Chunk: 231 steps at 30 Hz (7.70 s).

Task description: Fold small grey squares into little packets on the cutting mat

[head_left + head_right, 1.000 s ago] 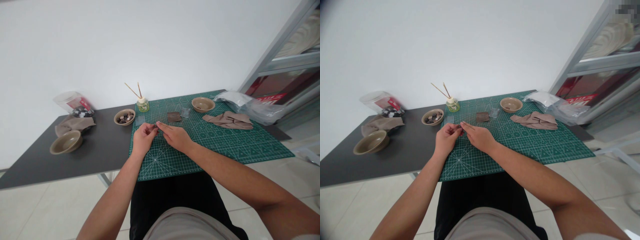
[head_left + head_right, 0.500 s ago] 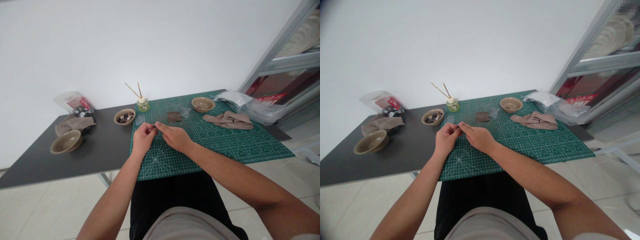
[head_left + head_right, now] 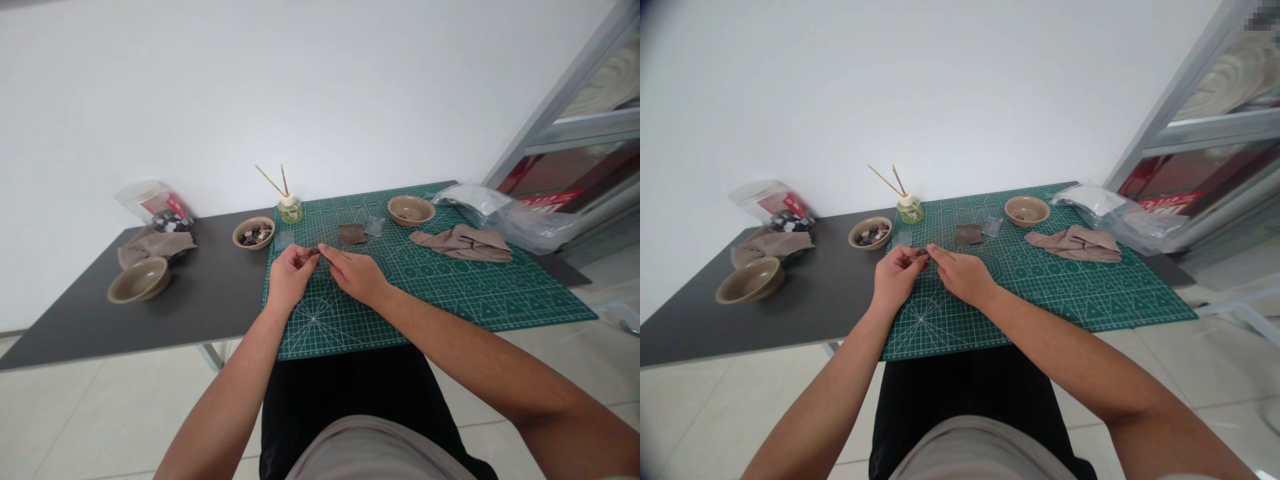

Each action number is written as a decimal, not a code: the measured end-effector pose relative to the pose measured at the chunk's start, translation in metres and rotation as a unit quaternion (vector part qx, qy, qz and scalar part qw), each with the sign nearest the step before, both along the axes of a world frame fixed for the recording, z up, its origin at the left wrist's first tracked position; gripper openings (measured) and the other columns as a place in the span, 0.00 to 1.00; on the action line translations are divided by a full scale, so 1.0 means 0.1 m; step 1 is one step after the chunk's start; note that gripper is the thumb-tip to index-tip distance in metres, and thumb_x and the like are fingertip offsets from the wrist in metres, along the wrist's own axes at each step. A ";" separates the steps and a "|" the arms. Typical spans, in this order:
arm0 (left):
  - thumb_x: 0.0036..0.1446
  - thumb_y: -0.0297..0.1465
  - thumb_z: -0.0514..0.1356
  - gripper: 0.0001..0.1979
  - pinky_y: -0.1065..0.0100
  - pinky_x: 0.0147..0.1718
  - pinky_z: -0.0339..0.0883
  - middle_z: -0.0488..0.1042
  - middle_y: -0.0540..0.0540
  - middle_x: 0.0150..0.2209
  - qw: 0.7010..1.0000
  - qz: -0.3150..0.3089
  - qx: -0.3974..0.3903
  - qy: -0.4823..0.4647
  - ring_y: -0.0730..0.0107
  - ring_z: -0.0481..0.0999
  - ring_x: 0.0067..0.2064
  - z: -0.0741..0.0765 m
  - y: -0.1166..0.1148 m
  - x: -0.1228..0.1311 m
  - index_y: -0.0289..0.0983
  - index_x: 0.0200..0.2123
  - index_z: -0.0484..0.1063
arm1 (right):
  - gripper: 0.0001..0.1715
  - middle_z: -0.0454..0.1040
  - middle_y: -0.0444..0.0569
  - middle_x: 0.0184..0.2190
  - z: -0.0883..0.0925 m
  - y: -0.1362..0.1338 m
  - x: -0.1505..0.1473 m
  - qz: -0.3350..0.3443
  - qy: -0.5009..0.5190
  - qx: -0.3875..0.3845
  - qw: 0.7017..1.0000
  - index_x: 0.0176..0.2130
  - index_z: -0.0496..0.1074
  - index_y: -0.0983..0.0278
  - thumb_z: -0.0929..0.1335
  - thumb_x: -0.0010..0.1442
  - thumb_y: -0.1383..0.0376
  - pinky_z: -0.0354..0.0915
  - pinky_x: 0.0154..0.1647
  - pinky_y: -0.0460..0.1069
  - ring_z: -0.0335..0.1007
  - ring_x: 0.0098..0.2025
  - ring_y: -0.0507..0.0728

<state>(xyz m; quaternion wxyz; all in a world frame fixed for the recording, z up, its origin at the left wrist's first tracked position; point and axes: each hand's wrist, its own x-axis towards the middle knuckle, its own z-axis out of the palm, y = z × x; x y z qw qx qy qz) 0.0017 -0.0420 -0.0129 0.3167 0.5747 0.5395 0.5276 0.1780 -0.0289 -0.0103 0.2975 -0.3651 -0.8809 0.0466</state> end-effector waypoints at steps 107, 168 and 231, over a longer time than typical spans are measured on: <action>0.50 0.29 0.64 0.06 0.67 0.36 0.68 0.79 0.51 0.31 0.996 -0.072 -0.053 0.020 0.69 0.77 0.34 0.01 0.03 0.02 0.39 0.35 0.75 | 0.06 0.77 0.46 0.34 -0.01 0.14 0.06 0.031 0.191 -0.103 0.976 0.38 0.74 0.61 0.68 0.63 0.62 0.66 0.40 0.49 0.73 0.36 0.55; 0.49 0.31 0.66 0.04 0.67 0.37 0.69 0.79 0.51 0.31 0.997 -0.062 -0.030 0.030 0.69 0.77 0.34 -0.03 0.03 -0.01 0.39 0.31 0.76 | 0.05 0.76 0.45 0.33 0.00 0.16 0.07 0.023 0.196 -0.177 0.964 0.37 0.74 0.62 0.70 0.59 0.63 0.62 0.38 0.48 0.71 0.35 0.54; 0.53 0.32 0.64 0.08 0.67 0.38 0.70 0.76 0.48 0.37 0.983 0.093 0.141 0.067 0.70 0.75 0.37 0.04 -0.02 -0.07 0.39 0.37 0.71 | 0.25 0.76 0.48 0.36 -0.01 0.08 -0.14 0.005 0.165 -0.261 0.951 0.52 0.63 0.63 0.70 0.56 0.68 0.67 0.42 0.55 0.73 0.37 0.58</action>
